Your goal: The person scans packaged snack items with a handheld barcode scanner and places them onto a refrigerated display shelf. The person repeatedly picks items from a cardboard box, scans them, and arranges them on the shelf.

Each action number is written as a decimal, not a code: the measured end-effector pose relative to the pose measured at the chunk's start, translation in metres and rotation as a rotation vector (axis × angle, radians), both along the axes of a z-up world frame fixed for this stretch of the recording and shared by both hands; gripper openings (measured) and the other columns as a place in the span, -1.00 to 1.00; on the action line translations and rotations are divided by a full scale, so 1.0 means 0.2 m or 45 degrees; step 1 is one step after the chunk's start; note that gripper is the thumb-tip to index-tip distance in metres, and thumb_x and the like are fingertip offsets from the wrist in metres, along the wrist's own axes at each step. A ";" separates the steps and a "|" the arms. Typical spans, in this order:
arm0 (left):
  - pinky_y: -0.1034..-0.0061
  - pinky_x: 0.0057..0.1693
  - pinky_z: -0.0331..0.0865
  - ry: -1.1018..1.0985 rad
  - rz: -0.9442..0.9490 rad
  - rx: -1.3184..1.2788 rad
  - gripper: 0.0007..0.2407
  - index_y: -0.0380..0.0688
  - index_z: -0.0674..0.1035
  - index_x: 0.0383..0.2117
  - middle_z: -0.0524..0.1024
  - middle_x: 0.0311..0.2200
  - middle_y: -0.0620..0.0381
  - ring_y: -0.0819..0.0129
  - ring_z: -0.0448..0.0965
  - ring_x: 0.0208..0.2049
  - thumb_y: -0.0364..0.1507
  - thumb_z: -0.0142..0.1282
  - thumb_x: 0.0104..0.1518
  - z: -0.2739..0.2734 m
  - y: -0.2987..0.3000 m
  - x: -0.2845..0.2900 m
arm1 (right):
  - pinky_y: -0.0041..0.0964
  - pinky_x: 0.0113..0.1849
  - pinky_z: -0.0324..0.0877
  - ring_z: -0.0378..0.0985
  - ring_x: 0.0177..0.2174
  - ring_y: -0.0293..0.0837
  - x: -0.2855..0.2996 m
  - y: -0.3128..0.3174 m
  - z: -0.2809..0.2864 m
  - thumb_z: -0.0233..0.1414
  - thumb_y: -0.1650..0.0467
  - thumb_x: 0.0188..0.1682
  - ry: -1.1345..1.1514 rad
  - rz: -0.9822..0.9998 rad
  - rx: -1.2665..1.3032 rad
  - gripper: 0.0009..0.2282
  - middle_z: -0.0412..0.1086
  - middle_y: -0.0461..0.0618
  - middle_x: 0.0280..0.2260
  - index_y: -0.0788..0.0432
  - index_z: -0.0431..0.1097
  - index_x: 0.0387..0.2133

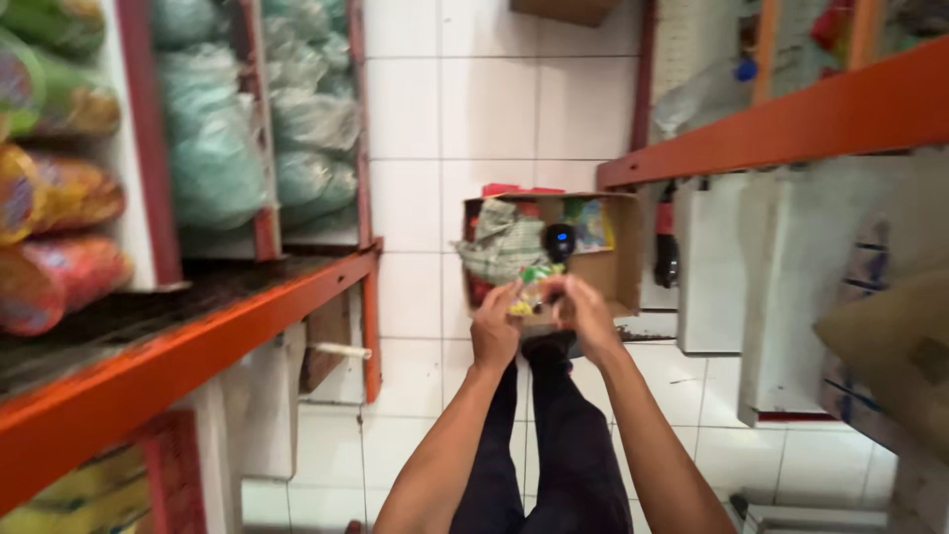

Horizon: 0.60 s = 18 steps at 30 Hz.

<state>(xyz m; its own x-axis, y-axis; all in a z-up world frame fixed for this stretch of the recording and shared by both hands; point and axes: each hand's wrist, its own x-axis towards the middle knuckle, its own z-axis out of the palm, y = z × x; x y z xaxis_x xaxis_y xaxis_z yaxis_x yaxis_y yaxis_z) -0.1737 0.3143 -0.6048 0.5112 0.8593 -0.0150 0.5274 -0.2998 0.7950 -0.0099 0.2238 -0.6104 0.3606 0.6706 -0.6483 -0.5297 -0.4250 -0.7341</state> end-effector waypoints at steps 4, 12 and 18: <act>0.49 -0.04 0.54 -0.461 0.650 -0.562 -0.59 -0.22 0.40 0.01 0.62 -0.11 0.00 0.36 0.67 -0.12 -0.42 0.34 0.10 -0.09 0.08 -0.17 | -0.17 -0.15 0.38 0.48 -0.12 0.04 -0.08 0.17 -0.33 -0.11 0.31 0.22 -0.895 0.277 0.193 -0.70 0.49 0.14 -0.12 0.19 0.58 -0.28; 0.48 -0.08 0.57 -0.597 0.920 -0.904 -0.69 -0.43 0.58 -0.06 0.63 -0.17 0.00 0.39 0.63 -0.24 -0.36 0.19 0.24 -0.06 0.18 -0.46 | -0.20 -0.10 0.44 0.58 -0.16 -0.01 -0.32 0.19 -0.31 0.11 0.33 0.03 -1.132 0.583 -0.069 -0.77 0.55 0.14 -0.15 0.22 0.57 -0.16; 0.48 -0.04 0.60 -0.805 0.744 -0.987 -0.69 -0.29 0.47 0.07 0.56 -0.07 0.05 0.38 0.62 -0.13 -0.43 0.15 0.24 0.16 0.14 -0.43 | -0.34 -0.31 0.36 0.48 -0.36 -0.20 -0.36 0.14 0.51 0.30 0.39 -0.11 -0.939 0.140 -0.220 -0.85 0.48 -0.03 -0.35 0.19 0.55 -0.33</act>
<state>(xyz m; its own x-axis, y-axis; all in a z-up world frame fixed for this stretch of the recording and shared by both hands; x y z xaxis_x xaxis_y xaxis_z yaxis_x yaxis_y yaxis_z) -0.2595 0.3427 -0.5721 0.1436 0.8393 -0.5244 -0.1325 0.5414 0.8302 -0.0824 0.2523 -0.5082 0.6776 0.6388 -0.3644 0.1242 -0.5877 -0.7995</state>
